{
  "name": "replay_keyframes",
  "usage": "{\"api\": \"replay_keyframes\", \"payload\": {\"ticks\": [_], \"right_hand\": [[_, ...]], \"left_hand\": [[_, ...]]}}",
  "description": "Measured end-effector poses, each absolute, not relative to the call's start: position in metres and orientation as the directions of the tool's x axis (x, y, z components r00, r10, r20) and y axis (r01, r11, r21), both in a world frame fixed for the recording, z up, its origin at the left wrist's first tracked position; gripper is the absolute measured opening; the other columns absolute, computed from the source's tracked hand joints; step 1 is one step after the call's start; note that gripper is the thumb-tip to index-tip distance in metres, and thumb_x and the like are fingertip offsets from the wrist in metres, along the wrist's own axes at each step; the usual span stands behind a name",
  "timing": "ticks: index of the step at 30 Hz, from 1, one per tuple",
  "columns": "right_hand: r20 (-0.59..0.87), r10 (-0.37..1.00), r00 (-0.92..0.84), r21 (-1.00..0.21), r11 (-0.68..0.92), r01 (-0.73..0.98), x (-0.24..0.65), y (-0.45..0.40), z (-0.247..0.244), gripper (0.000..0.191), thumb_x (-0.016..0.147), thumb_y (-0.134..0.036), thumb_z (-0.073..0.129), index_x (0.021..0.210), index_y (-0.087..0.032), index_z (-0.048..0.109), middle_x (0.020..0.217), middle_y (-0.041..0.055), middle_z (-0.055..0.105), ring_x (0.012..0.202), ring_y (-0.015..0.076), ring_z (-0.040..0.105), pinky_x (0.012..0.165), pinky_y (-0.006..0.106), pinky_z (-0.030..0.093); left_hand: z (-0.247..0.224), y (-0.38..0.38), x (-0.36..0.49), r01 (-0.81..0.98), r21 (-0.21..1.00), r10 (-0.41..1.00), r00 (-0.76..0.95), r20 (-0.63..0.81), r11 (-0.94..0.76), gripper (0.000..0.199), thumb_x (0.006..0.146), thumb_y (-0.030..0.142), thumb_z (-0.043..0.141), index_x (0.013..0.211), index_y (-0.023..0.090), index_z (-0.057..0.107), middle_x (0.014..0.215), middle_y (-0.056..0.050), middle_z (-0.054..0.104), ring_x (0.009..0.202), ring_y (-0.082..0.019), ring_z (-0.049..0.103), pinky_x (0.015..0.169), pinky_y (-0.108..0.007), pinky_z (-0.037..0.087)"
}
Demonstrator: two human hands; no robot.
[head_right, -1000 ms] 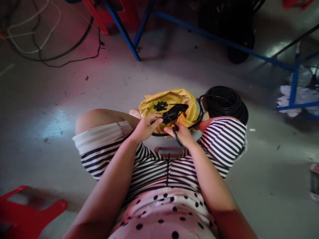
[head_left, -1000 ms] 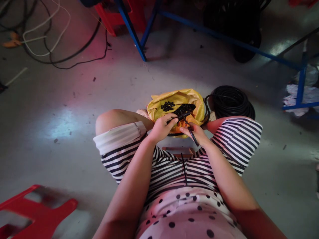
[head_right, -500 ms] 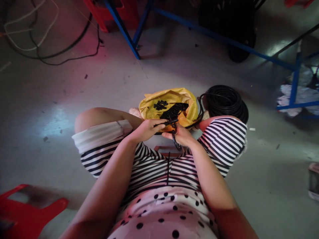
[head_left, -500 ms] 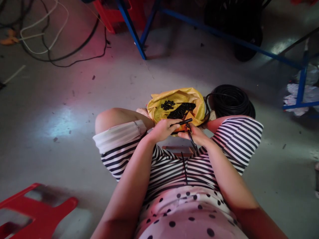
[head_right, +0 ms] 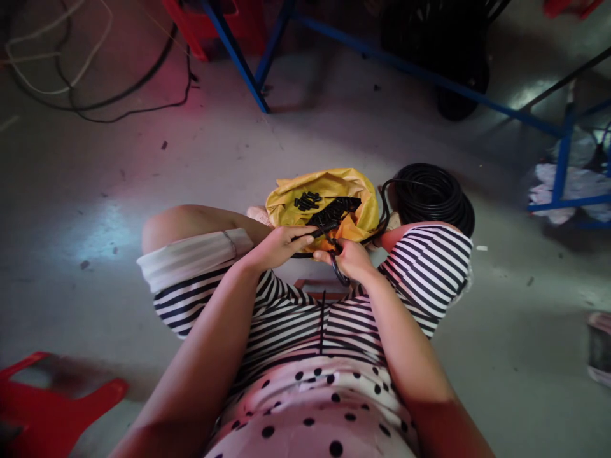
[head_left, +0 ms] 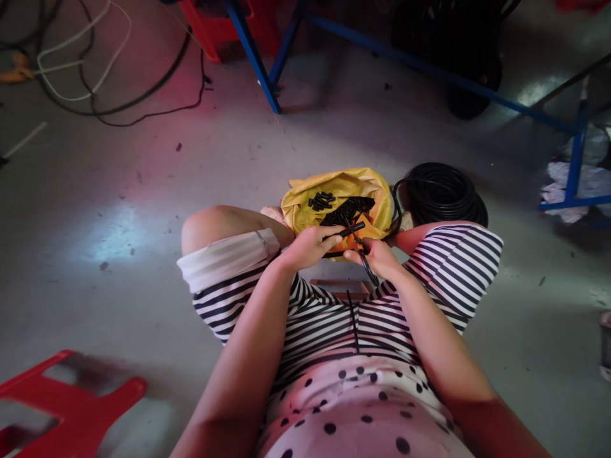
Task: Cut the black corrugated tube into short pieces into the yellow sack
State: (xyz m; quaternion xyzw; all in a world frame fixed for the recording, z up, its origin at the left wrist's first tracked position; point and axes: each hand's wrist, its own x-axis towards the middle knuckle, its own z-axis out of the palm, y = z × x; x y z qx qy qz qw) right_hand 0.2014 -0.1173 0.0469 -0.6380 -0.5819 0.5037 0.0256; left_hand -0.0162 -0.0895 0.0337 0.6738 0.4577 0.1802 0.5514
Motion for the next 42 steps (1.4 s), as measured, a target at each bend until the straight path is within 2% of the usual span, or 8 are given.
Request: {"api": "replay_keyframes", "payload": {"ticks": [5,8,17,26,32,35,38,42], "right_hand": [[-0.601,0.784,-0.155,-0.613,-0.328,0.719,0.203,-0.115,0.041,0.052,0.075,-0.070,0.071,0.066,-0.021,0.056,0.062,-0.0016,0.055,0.059,0.0148,0.049,0.055,0.026,0.031],[-0.610,0.781,-0.129,-0.591,-0.340,0.732,0.204,-0.115,0.039,0.052,0.075,-0.069,0.071,0.065,-0.021,0.056,0.062,-0.0006,0.057,0.060,0.0159,0.050,0.056,0.027,0.032],[-0.639,0.749,-0.176,-0.572,-0.310,0.760,0.200,-0.115,0.050,0.051,0.078,-0.068,0.071,0.095,-0.020,0.064,0.091,0.0079,0.071,0.080,0.0235,0.064,0.068,0.030,0.042],[-0.619,0.777,-0.113,-0.522,-0.299,0.799,0.202,-0.111,0.038,0.050,0.079,-0.071,0.069,0.074,-0.021,0.068,0.067,0.0054,0.064,0.066,0.0220,0.059,0.059,0.031,0.040],[-0.597,0.800,-0.070,-0.548,-0.343,0.763,0.204,-0.109,0.031,0.054,0.072,-0.073,0.072,0.059,-0.022,0.060,0.056,0.0032,0.056,0.056,0.0187,0.051,0.052,0.031,0.036],[-0.574,0.818,-0.034,-0.639,-0.422,0.644,0.203,-0.111,0.028,0.054,0.069,-0.073,0.074,0.062,-0.021,0.061,0.057,0.0009,0.056,0.058,0.0172,0.051,0.053,0.029,0.037],[-0.560,0.825,-0.075,-0.779,-0.494,0.385,0.198,-0.114,0.028,0.051,0.069,-0.069,0.075,0.071,-0.020,0.062,0.062,-0.0010,0.057,0.059,0.0157,0.052,0.056,0.028,0.040],[-0.517,0.855,-0.044,-0.850,-0.507,0.145,0.191,-0.114,0.033,0.049,0.068,-0.066,0.077,0.079,-0.019,0.063,0.066,-0.0010,0.058,0.061,0.0152,0.053,0.060,0.029,0.044]], "left_hand": [[0.029,-0.091,-0.015,0.408,0.909,0.848,0.451,-0.278,0.081,0.050,0.095,0.044,0.052,0.129,0.013,0.072,0.129,-0.010,0.074,0.115,-0.029,0.070,0.105,-0.038,0.052],[0.028,-0.091,-0.016,0.401,0.911,0.850,0.442,-0.285,0.097,0.049,0.096,0.044,0.051,0.129,0.014,0.071,0.127,-0.009,0.075,0.114,-0.028,0.070,0.104,-0.038,0.052],[0.031,-0.094,-0.015,0.428,0.902,0.774,0.553,-0.307,0.051,0.043,0.097,0.043,0.049,0.118,0.016,0.075,0.104,-0.006,0.079,0.092,-0.024,0.071,0.082,-0.031,0.057],[0.029,-0.093,-0.013,0.370,0.916,0.815,0.475,-0.332,0.158,0.048,0.096,0.047,0.050,0.120,0.014,0.074,0.105,-0.007,0.077,0.093,-0.023,0.069,0.084,-0.032,0.055],[0.034,-0.096,-0.008,0.313,0.913,0.808,0.447,-0.384,0.261,0.041,0.094,0.045,0.053,0.111,0.015,0.074,0.076,-0.001,0.065,0.064,-0.015,0.057,0.059,-0.025,0.046],[0.034,-0.098,-0.004,0.306,0.917,0.808,0.452,-0.378,0.258,0.034,0.094,0.044,0.053,0.106,0.016,0.070,0.072,0.000,0.060,0.064,-0.015,0.055,0.058,-0.025,0.045],[0.034,-0.100,-0.001,0.286,0.929,0.792,0.497,-0.354,0.236,0.026,0.091,0.042,0.059,0.100,0.018,0.063,0.085,-0.002,0.064,0.076,-0.016,0.061,0.068,-0.027,0.051],[0.034,-0.101,0.000,0.231,0.937,0.732,0.585,-0.350,0.264,0.033,0.088,0.046,0.065,0.102,0.018,0.058,0.093,-0.004,0.066,0.083,-0.018,0.064,0.073,-0.030,0.054]]}}
